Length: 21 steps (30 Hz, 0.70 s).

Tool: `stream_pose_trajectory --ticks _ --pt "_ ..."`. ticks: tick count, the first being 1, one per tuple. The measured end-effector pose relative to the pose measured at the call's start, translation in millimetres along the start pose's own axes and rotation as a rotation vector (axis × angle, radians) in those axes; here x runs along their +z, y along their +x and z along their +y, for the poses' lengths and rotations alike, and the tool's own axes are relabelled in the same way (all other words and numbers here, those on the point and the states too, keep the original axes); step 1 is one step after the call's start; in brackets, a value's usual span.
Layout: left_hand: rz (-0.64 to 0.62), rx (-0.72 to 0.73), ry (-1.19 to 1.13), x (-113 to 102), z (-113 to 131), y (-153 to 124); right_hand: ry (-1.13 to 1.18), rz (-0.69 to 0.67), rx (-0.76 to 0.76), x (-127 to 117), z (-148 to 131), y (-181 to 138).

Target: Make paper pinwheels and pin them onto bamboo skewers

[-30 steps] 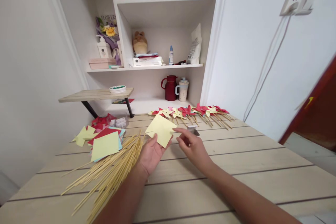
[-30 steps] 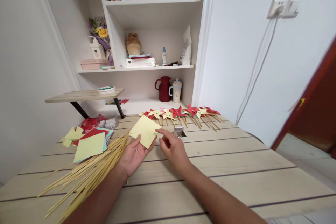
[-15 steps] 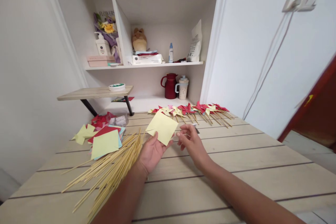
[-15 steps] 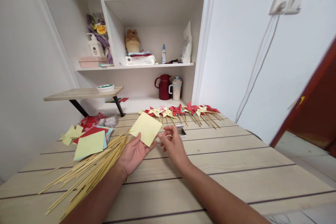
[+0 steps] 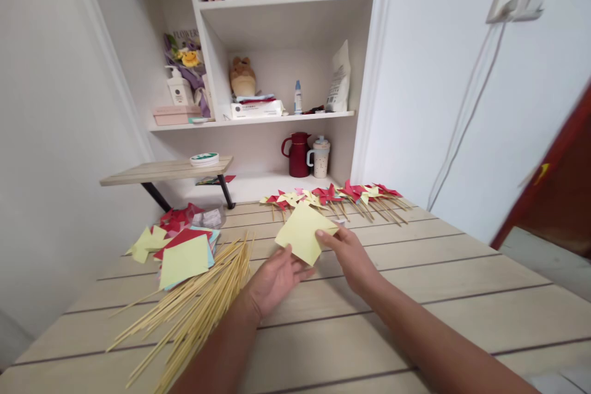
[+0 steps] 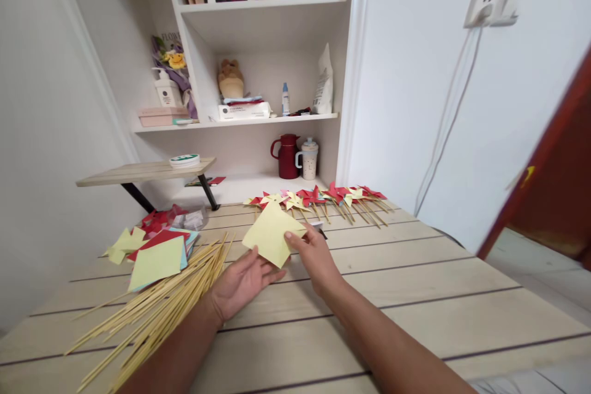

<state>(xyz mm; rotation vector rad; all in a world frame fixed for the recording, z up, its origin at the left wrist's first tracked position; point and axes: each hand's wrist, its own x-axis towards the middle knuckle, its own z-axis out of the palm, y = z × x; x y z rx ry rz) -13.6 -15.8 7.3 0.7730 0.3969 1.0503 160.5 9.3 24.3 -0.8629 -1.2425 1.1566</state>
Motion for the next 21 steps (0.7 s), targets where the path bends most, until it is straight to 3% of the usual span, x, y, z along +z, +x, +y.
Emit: stream_pose_trajectory --ticks 5,12,15,21 --pt "0.062 0.084 -0.030 -3.0 14.5 -1.3 -0.040 -0.126 0.086 -19.4 -15.9 5.6" --pt "0.000 0.007 0.027 -2.3 9.1 -3.7 -0.102 -0.277 0.192 -21.9 -16.6 2.4" --pt "-0.030 -0.019 0.032 0.1 0.9 -3.2 -0.104 -0.298 0.180 -17.1 -14.7 2.2" --pt "0.073 -0.047 0.028 3.8 -4.7 -0.9 -0.154 -0.287 0.101 -12.2 -8.3 4.6"
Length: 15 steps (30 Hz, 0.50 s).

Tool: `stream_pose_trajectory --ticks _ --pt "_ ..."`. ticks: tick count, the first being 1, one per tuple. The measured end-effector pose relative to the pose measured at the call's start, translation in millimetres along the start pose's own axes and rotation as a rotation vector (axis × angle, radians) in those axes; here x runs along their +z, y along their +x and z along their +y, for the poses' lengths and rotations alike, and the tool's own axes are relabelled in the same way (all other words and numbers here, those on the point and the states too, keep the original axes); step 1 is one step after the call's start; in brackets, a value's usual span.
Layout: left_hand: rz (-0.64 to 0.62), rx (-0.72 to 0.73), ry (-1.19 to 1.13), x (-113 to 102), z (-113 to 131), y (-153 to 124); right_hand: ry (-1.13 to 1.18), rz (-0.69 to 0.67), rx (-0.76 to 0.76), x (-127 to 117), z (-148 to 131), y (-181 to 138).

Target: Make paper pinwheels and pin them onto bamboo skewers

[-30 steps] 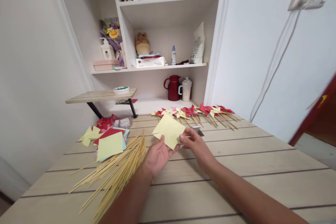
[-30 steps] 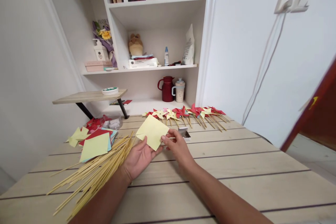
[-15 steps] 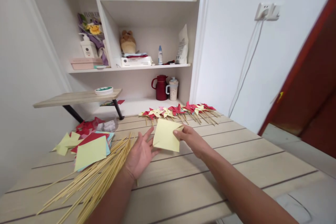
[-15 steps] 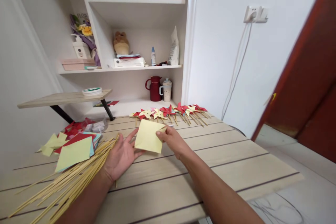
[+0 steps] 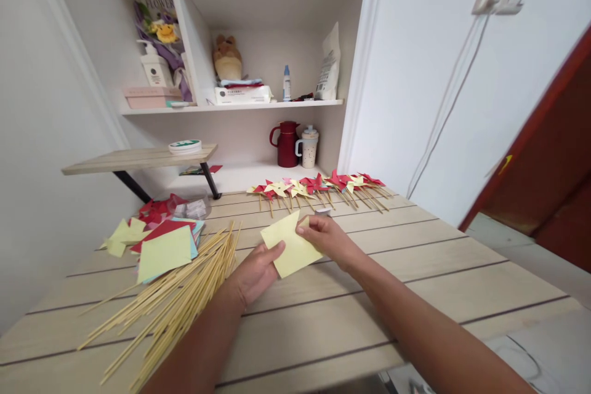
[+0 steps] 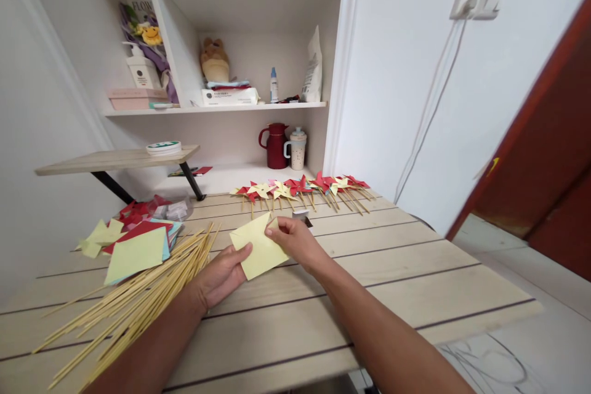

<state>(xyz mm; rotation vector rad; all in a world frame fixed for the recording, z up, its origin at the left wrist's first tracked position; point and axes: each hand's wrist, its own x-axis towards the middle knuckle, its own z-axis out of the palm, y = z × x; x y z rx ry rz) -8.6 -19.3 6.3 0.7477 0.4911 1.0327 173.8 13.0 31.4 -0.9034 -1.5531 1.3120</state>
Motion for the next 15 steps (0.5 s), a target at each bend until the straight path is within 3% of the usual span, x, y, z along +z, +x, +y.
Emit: stream_pose_trajectory --ticks 2,6,8,11,15 --pt "0.023 0.033 -0.018 0.8 -0.1 1.5 -0.099 0.099 -0.091 -0.6 1.2 0.3" --pt "0.069 0.097 -0.068 1.3 1.6 3.8 -0.515 0.402 -0.436 1.3 1.1 -4.8" --pt "0.097 0.123 -0.102 0.9 3.8 4.2 -0.641 0.401 -0.531 7.5 1.9 -10.2" --pt "0.119 0.160 -0.162 0.3 7.9 4.3 -0.757 0.296 -0.625 22.1 6.5 -18.4" --pt "0.123 0.183 -0.219 0.3 11.7 4.5 -0.880 0.230 -0.675 37.0 15.3 -22.2"
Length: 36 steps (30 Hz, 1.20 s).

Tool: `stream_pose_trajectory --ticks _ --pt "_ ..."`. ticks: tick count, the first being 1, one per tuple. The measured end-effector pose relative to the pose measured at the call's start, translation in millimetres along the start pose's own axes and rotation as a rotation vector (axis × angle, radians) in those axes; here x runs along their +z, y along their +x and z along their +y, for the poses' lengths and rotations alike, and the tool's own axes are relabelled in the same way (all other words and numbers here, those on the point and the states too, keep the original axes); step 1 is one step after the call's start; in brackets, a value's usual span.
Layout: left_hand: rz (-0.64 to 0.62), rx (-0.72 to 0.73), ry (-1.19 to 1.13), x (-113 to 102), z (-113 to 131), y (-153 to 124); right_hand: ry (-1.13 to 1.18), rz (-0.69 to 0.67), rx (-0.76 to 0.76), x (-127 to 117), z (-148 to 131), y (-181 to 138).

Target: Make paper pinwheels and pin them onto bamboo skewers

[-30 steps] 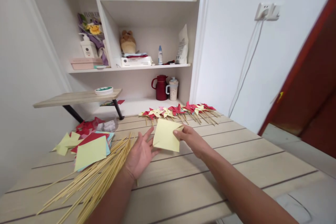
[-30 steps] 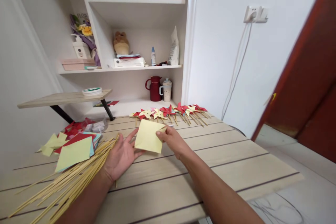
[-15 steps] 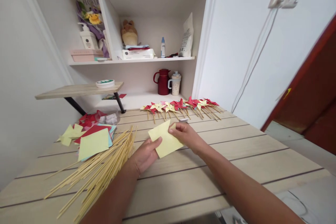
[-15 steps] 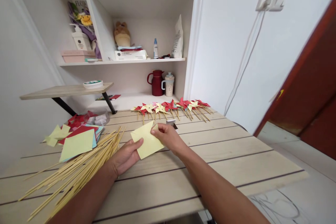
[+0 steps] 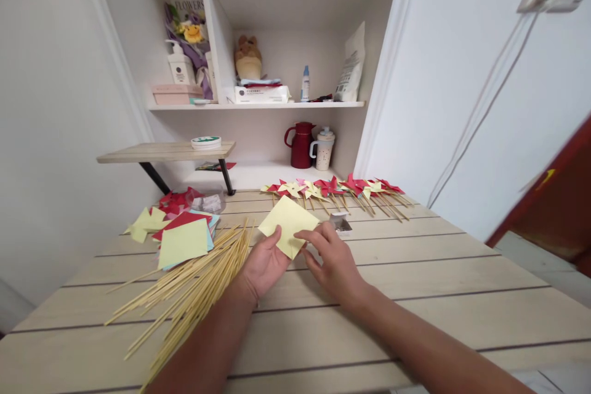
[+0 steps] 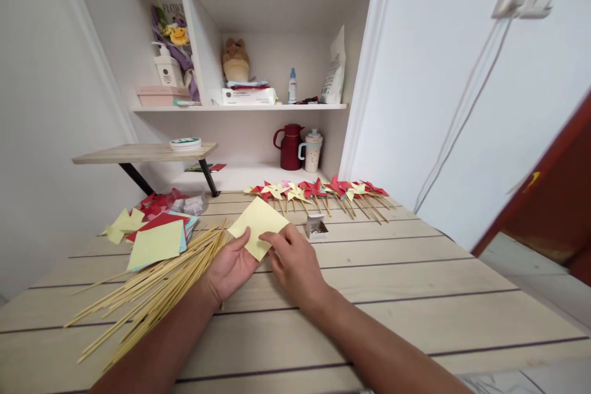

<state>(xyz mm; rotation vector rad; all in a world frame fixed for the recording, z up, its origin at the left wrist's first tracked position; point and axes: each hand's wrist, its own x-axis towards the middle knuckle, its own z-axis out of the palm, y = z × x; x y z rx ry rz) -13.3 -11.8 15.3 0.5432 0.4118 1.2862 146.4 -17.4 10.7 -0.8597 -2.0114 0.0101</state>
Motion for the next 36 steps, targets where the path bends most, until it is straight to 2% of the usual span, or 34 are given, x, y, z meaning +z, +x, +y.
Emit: stream_pose_trajectory --ticks 5,11,16,22,36 --pt "-0.039 -0.011 0.001 -1.3 -1.5 0.6 0.001 0.012 0.040 2.9 5.2 0.7" --pt "-0.052 -0.025 0.029 2.2 -6.0 -2.6 0.192 0.099 0.160 -0.7 7.5 5.9" --pt "-0.054 0.001 0.045 7.0 -6.1 -5.2 0.298 0.083 0.291 -0.1 7.7 8.9" --pt "-0.112 -0.007 0.083 8.4 -6.6 -5.6 0.300 0.085 0.393 -4.2 9.7 13.1" --pt "-0.115 0.034 0.227 4.4 -13.8 -2.3 0.164 0.128 0.356 -5.7 11.3 10.6"
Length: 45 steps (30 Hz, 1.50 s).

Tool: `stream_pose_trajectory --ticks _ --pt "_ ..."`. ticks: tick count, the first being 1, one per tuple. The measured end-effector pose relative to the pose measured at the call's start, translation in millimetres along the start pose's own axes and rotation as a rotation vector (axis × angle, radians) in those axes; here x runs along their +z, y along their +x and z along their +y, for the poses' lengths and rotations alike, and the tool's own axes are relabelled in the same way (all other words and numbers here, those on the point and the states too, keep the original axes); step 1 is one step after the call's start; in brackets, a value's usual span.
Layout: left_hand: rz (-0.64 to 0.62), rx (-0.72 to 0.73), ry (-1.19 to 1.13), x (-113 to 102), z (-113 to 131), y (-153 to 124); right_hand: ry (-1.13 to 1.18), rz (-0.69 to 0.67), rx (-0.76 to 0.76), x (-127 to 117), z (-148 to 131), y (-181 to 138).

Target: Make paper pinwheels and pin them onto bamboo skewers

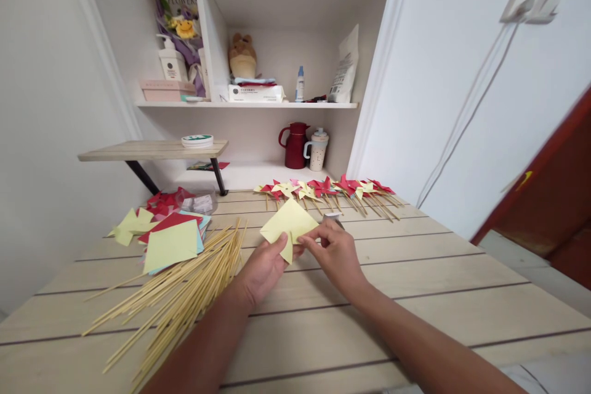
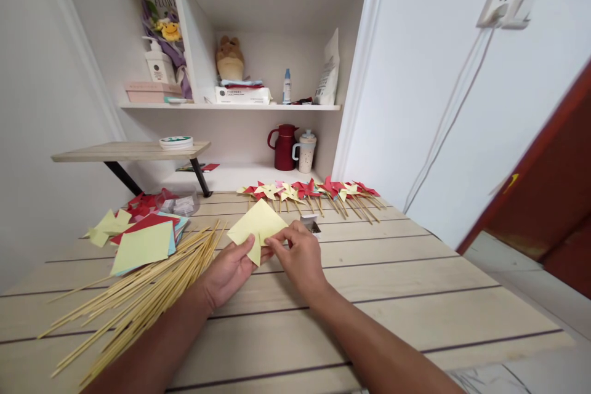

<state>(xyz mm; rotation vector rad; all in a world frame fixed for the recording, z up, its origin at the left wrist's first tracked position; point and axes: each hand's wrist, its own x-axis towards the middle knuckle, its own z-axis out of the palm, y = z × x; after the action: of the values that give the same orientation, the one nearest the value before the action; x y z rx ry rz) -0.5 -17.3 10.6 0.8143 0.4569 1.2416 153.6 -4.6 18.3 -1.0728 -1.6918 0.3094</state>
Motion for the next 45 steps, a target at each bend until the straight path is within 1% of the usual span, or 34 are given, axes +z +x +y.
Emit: stream_pose_trajectory --ticks 5,8,14,18,22,25,28,30,32,35,37,40,45 --pt "-0.008 0.031 0.077 -0.5 -1.1 -0.7 0.010 -0.021 0.027 -1.2 -2.8 0.2" --pt "0.008 0.054 0.160 -1.3 -1.7 -0.7 0.020 -0.042 0.037 -2.1 -4.7 -0.4" --pt "0.119 0.116 0.350 -4.5 -3.0 -0.9 0.025 -0.048 0.016 -1.2 -6.4 -1.6" --pt "0.165 0.123 0.402 -8.3 -4.6 -0.4 0.032 -0.038 0.005 -0.2 -7.9 -2.0" --pt "0.230 0.152 0.495 -7.7 -1.5 -0.2 0.020 -0.060 -0.006 -2.8 -7.0 -0.5" --pt "0.224 0.226 0.585 -4.1 6.1 -0.8 0.004 0.016 -0.079 -8.1 -4.4 2.9" --pt "0.228 0.273 0.806 -3.5 13.8 -1.2 -0.025 0.101 -0.219 -14.5 -2.5 6.6" --pt "0.232 0.266 0.949 -5.5 16.6 -0.9 -0.078 0.117 -0.314 -17.4 -2.9 7.7" --pt "0.226 0.253 1.023 -7.7 17.1 -0.5 -0.156 0.091 -0.376 -18.2 -4.1 7.1" --pt "0.213 0.267 1.075 -8.7 15.2 -0.6 -0.265 0.030 -0.414 -15.9 -5.4 4.3" --pt "0.185 0.284 1.093 -8.1 13.2 -1.3 -0.305 0.017 -0.433 -13.6 -4.4 2.9" --pt "0.153 0.321 1.087 -8.3 10.2 -2.3 -0.326 0.024 -0.453 -11.9 -1.2 3.2" --pt "0.173 0.335 1.088 -9.8 7.9 -3.0 -0.304 0.014 -0.439 -12.6 -0.1 5.3"
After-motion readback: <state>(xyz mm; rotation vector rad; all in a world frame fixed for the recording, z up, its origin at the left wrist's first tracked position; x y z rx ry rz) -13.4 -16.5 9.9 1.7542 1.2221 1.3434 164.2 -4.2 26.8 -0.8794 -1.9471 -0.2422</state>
